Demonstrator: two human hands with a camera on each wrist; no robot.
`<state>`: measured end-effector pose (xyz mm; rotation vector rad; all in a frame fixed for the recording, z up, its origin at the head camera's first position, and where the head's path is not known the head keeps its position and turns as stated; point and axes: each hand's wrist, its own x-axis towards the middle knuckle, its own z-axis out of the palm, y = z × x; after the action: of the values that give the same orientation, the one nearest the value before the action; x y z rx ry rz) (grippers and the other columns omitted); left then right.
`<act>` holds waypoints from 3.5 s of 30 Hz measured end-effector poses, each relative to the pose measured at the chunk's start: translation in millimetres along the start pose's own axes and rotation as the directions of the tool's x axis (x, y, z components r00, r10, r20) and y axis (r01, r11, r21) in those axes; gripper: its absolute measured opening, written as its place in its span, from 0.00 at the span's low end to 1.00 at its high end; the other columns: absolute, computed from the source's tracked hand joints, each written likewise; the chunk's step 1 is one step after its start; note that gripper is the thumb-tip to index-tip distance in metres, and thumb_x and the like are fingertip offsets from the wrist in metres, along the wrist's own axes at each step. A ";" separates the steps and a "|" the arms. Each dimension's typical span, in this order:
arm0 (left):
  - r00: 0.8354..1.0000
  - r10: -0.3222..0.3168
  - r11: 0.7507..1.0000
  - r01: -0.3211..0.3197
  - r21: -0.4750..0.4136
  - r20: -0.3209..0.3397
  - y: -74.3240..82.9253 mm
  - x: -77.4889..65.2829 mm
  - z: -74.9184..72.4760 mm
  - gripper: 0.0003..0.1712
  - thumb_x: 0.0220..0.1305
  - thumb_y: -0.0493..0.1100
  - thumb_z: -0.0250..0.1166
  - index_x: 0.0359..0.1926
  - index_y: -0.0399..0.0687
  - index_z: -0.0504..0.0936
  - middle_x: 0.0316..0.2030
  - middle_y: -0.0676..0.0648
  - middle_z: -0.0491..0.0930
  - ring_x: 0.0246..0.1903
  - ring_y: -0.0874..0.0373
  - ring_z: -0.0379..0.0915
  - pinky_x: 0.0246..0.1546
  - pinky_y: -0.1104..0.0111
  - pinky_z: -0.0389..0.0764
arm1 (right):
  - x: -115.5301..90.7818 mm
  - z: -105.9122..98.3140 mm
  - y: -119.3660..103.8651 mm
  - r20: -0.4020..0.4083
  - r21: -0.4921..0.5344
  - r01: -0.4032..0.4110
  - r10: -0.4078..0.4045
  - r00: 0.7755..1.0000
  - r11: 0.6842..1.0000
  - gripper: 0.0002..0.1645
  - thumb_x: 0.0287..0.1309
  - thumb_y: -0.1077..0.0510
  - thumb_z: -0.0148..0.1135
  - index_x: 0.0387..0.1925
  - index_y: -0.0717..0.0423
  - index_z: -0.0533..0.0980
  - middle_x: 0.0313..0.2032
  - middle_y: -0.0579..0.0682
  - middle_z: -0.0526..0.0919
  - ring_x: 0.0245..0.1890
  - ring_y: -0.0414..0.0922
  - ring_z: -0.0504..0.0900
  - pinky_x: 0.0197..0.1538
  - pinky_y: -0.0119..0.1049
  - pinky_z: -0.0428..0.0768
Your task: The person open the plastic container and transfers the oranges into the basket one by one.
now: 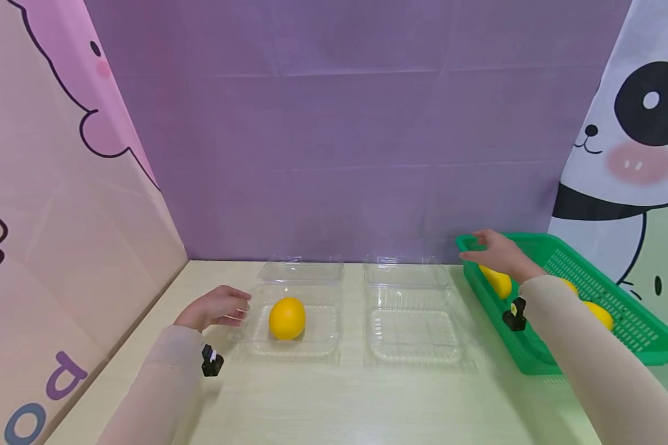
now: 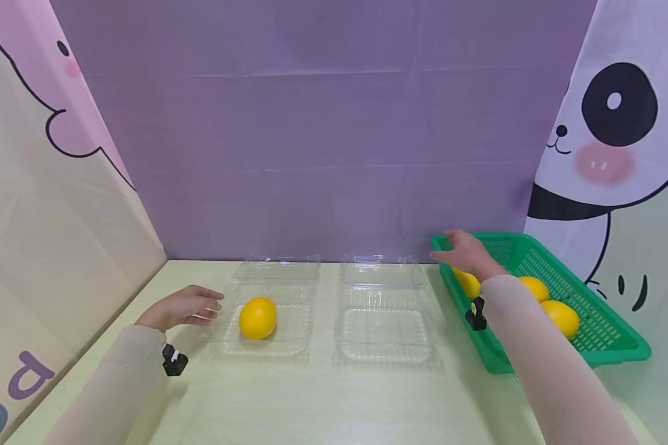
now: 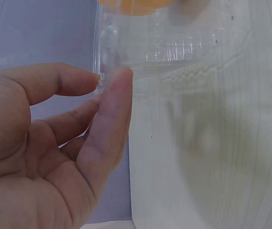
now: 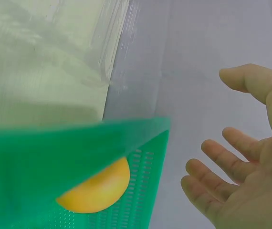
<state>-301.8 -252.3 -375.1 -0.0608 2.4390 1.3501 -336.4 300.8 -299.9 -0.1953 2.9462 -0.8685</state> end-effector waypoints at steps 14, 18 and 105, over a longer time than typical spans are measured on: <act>1.000 -0.006 1.000 0.006 0.005 -0.009 -0.5 -1.3 0.9 0.29 0.70 0.36 0.55 0.67 0.23 0.65 0.54 0.30 0.74 0.45 0.45 0.76 0.48 0.60 0.84 | 3.6 17.7 -21.7 0.010 0.031 0.074 -0.075 0.997 0.997 0.46 0.70 0.46 0.59 0.74 0.70 0.52 0.69 0.74 0.57 0.67 0.71 0.59 0.62 0.67 0.66; 1.000 -0.004 1.000 0.004 0.009 -0.013 0.0 -2.5 1.8 0.29 0.70 0.36 0.56 0.66 0.23 0.65 0.55 0.30 0.74 0.46 0.44 0.76 0.49 0.58 0.83 | 4.0 25.6 -26.8 0.016 0.039 0.100 -0.101 0.995 0.994 0.46 0.69 0.45 0.59 0.74 0.68 0.53 0.70 0.72 0.58 0.67 0.69 0.60 0.62 0.66 0.67; 1.000 0.011 1.000 -0.011 0.003 0.018 -2.5 2.4 -1.6 0.29 0.71 0.36 0.55 0.67 0.22 0.63 0.56 0.29 0.73 0.48 0.43 0.76 0.50 0.58 0.83 | 10.6 195.8 -164.1 0.082 0.365 0.306 -0.358 0.930 0.879 0.33 0.61 0.50 0.69 0.64 0.55 0.71 0.61 0.56 0.75 0.62 0.59 0.73 0.61 0.51 0.75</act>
<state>-304.0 -254.7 -377.1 -0.0351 2.4302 1.3458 -311.0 57.8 -375.2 -0.7273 2.6025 -1.3336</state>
